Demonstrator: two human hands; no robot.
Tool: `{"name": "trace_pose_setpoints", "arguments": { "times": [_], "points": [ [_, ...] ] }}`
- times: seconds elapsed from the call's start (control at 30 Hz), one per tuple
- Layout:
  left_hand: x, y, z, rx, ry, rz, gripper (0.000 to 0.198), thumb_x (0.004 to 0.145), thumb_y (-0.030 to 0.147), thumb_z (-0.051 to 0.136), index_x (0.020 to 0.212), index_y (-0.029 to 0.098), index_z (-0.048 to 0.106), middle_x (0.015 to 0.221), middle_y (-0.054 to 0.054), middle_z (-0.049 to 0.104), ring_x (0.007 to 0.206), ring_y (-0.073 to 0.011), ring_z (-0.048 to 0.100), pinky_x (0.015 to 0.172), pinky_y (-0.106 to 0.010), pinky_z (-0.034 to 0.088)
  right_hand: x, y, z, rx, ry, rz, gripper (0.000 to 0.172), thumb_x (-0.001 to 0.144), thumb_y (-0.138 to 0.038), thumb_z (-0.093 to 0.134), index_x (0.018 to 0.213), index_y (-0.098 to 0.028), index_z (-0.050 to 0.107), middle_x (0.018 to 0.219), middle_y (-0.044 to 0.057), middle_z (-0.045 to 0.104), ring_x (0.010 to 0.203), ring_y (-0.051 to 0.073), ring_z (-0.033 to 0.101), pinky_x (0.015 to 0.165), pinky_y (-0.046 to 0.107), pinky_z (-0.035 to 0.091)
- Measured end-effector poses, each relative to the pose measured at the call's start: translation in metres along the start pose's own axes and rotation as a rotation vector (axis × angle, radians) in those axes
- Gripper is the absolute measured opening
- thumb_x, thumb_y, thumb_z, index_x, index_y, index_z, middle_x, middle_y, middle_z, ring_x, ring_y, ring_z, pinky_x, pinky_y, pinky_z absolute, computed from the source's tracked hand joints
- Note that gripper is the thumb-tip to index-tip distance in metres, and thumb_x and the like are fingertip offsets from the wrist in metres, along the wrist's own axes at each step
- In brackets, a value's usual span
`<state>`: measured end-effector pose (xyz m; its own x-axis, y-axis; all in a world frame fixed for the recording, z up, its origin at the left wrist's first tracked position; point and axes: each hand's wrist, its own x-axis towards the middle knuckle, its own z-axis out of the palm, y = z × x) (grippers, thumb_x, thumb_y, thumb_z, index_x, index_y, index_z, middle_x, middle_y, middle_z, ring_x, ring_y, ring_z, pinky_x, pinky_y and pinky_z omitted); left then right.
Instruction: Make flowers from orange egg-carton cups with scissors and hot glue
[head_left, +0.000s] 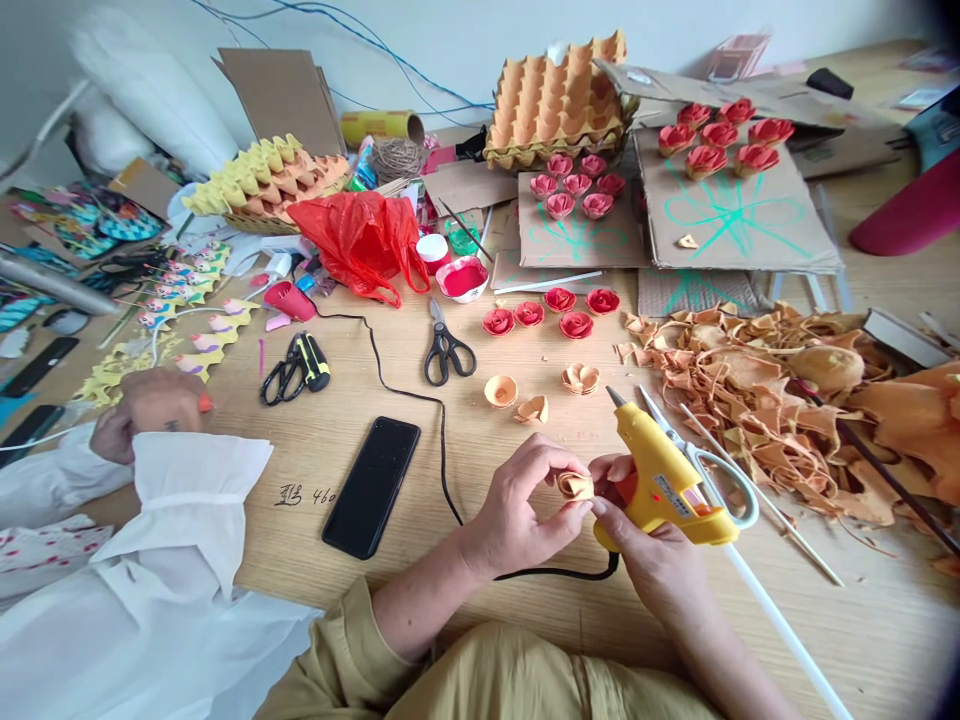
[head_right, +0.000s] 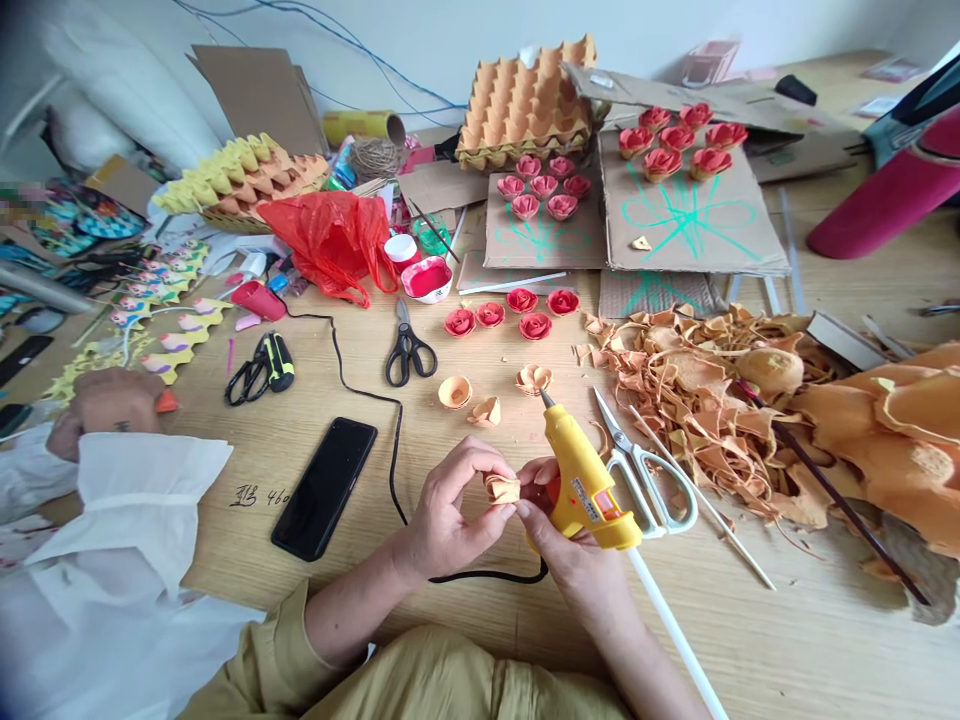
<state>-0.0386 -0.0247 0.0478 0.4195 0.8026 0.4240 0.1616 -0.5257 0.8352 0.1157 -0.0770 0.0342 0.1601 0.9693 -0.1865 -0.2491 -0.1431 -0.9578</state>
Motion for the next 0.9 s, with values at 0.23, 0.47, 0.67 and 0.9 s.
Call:
{"name": "trace_pose_setpoints", "arguments": {
  "times": [0.23, 0.47, 0.67, 0.9],
  "points": [
    [0.0021, 0.0018, -0.0034, 0.024, -0.027, 0.113, 0.022, 0.089, 0.01, 0.061, 0.108, 0.02, 0.059, 0.097, -0.006, 0.064, 0.089, -0.0169, 0.064, 0.079, -0.032, 0.057, -0.0014, -0.0008, -0.0021, -0.024, -0.001, -0.023, 0.025, 0.08, -0.038, 0.079, 0.091, -0.027, 0.06, 0.091, 0.002, 0.067, 0.087, 0.022, 0.064, 0.08, 0.033, 0.054],
    [0.0016, 0.0003, -0.0044, 0.064, -0.025, 0.204, 0.029, 0.086, 0.007, 0.066, 0.112, 0.019, 0.06, 0.099, -0.006, 0.067, 0.095, -0.0168, 0.067, 0.085, -0.029, 0.059, -0.0019, 0.002, -0.0043, -0.012, -0.017, -0.038, 0.023, 0.082, -0.034, 0.077, 0.091, -0.027, 0.057, 0.093, 0.001, 0.065, 0.09, 0.02, 0.063, 0.08, 0.03, 0.053],
    [-0.0006, -0.0011, -0.0036, 0.12, -0.019, 0.27, 0.03, 0.086, 0.005, 0.063, 0.112, 0.02, 0.061, 0.105, -0.008, 0.07, 0.099, -0.0172, 0.068, 0.086, -0.028, 0.061, -0.0036, 0.0053, -0.0059, -0.023, -0.023, -0.028, 0.023, 0.084, -0.034, 0.076, 0.094, -0.027, 0.057, 0.096, 0.002, 0.067, 0.097, 0.022, 0.065, 0.089, 0.034, 0.053],
    [-0.0025, -0.0017, -0.0008, 0.088, 0.026, 0.252, 0.031, 0.085, 0.003, 0.061, 0.11, 0.021, 0.063, 0.105, -0.006, 0.069, 0.093, -0.0154, 0.071, 0.084, -0.029, 0.063, -0.0023, 0.0079, -0.0066, -0.023, -0.028, -0.055, 0.025, 0.083, -0.035, 0.077, 0.094, -0.027, 0.057, 0.097, 0.003, 0.066, 0.098, 0.023, 0.064, 0.09, 0.034, 0.053]
  ]
}}
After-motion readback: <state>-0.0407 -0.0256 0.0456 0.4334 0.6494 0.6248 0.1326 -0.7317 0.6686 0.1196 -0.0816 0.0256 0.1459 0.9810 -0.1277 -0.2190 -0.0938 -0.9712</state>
